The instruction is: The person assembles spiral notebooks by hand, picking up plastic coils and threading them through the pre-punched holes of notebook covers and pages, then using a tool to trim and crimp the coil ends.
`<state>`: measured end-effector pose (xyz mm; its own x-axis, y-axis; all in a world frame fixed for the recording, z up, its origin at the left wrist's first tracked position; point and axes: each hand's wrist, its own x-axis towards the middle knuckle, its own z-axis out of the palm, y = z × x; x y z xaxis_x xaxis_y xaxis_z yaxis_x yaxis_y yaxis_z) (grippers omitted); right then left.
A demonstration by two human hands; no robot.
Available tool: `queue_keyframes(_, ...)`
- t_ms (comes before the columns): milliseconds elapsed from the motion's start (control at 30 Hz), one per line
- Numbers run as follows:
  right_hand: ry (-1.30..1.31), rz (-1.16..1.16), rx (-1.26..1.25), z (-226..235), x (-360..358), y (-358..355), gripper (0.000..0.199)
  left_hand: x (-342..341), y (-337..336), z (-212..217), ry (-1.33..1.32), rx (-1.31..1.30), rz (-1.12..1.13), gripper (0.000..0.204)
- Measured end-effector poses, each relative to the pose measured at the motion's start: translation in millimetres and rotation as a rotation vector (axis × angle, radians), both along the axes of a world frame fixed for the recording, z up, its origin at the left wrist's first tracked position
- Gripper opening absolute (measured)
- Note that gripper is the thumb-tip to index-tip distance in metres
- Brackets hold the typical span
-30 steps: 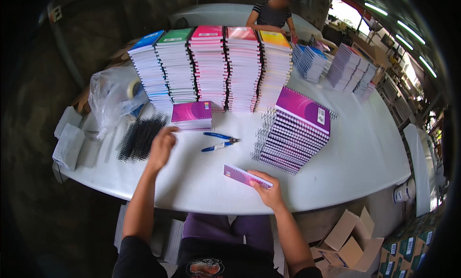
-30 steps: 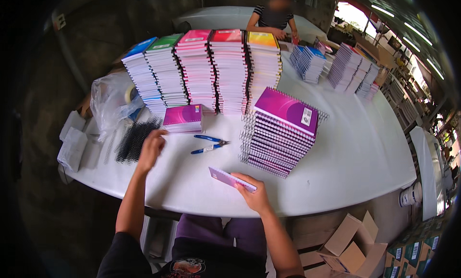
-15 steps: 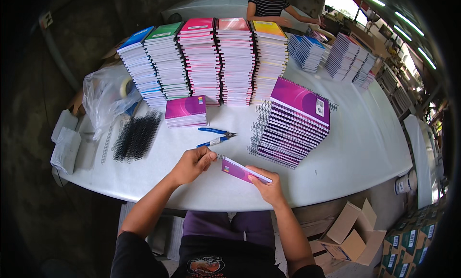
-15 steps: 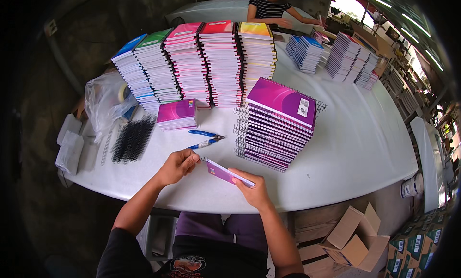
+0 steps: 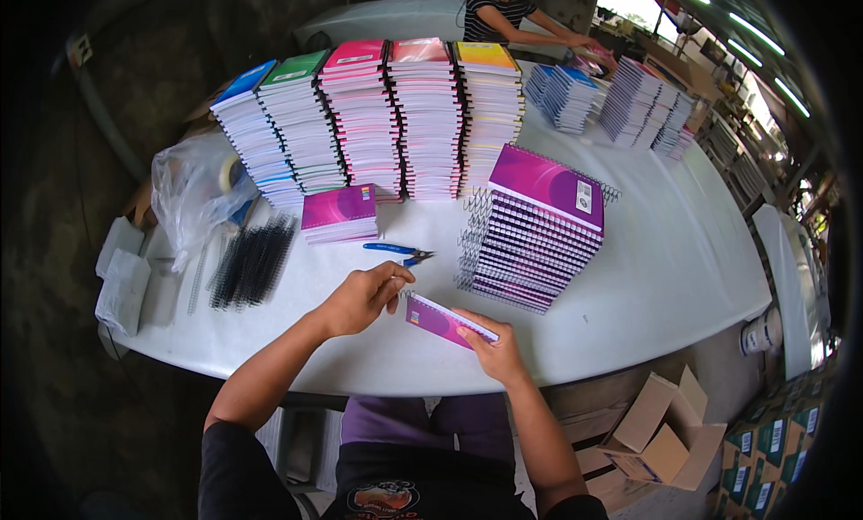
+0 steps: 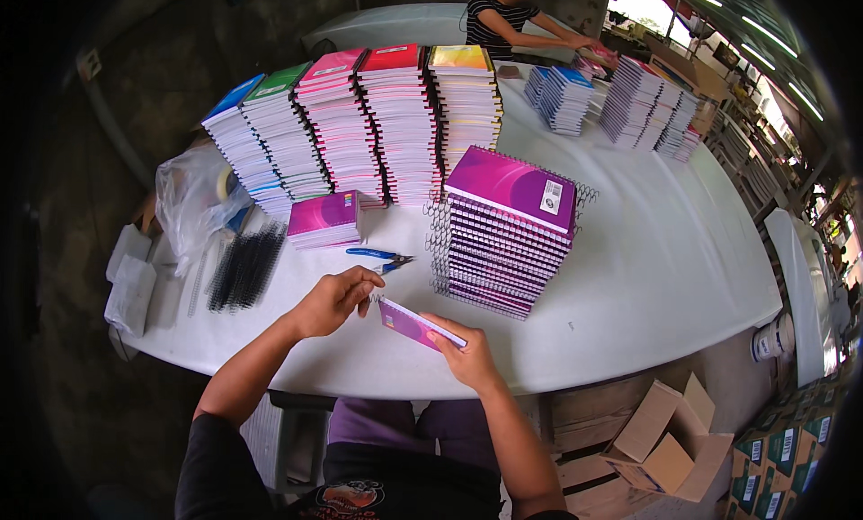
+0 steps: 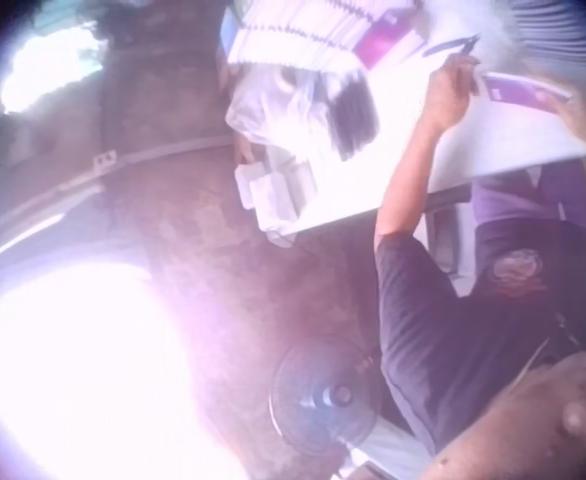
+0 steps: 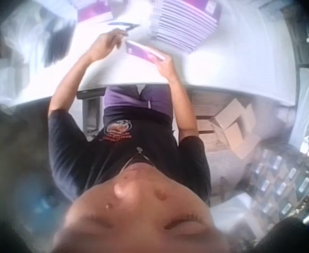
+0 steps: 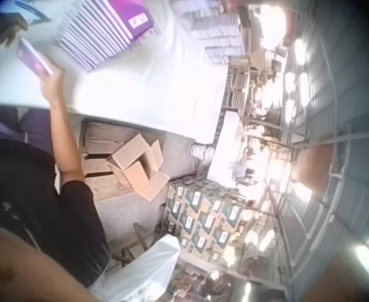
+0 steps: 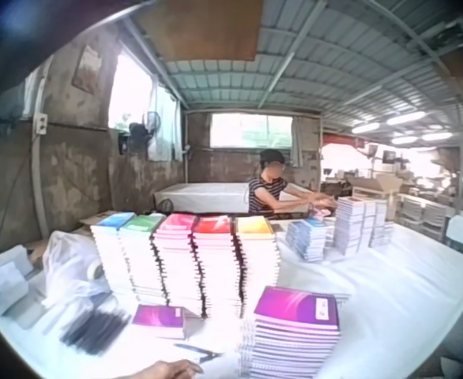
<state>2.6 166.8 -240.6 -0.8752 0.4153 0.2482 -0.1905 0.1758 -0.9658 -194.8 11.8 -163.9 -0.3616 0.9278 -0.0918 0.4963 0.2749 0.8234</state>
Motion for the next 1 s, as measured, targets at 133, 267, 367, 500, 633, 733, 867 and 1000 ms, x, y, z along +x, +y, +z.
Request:
queue_keyframes(133, 0.022, -0.034, 0.009, 0, 0, -1, 0.026, 16, -6, 4, -0.171, 0.090, 0.064, 0.027)
queue_keyframes(267, 0.033, -0.022, 0.047, 2, 0, -3, 0.026, 28, -10, 8, -1.031, 0.004, 0.298, 0.018)
queue_keyframes(367, 0.025, -0.010, 0.083, 4, 2, -2, 0.028, 36, -16, 3, -1.398, -0.003, 0.432, 0.014)
queue_keyframes(500, 0.036, 0.007, 0.104, 6, 2, -2, 0.026, 35, -29, -11, -1.630, 0.046, 0.394, 0.013)
queue_keyframes(633, 0.032, 0.010, 0.077, 5, 4, -1, 0.026, 43, -22, 7, -1.261, -0.040, 0.448, 0.019)
queue_keyframes(733, 0.057, -0.008, 0.105, 4, 0, -2, 0.028, 43, -28, -19, -0.465, 0.044, 0.320, 0.026)
queue_keyframes(867, 0.062, -0.017, 0.107, 1, 0, 0, 0.028, 23, -40, -35, -1.604, 0.148, 0.080, 0.023)
queue_keyframes(1000, 0.043, -0.011, 0.062, 2, 0, -2, 0.028, 33, -40, -34, -0.797, 0.205, 0.531, 0.025)
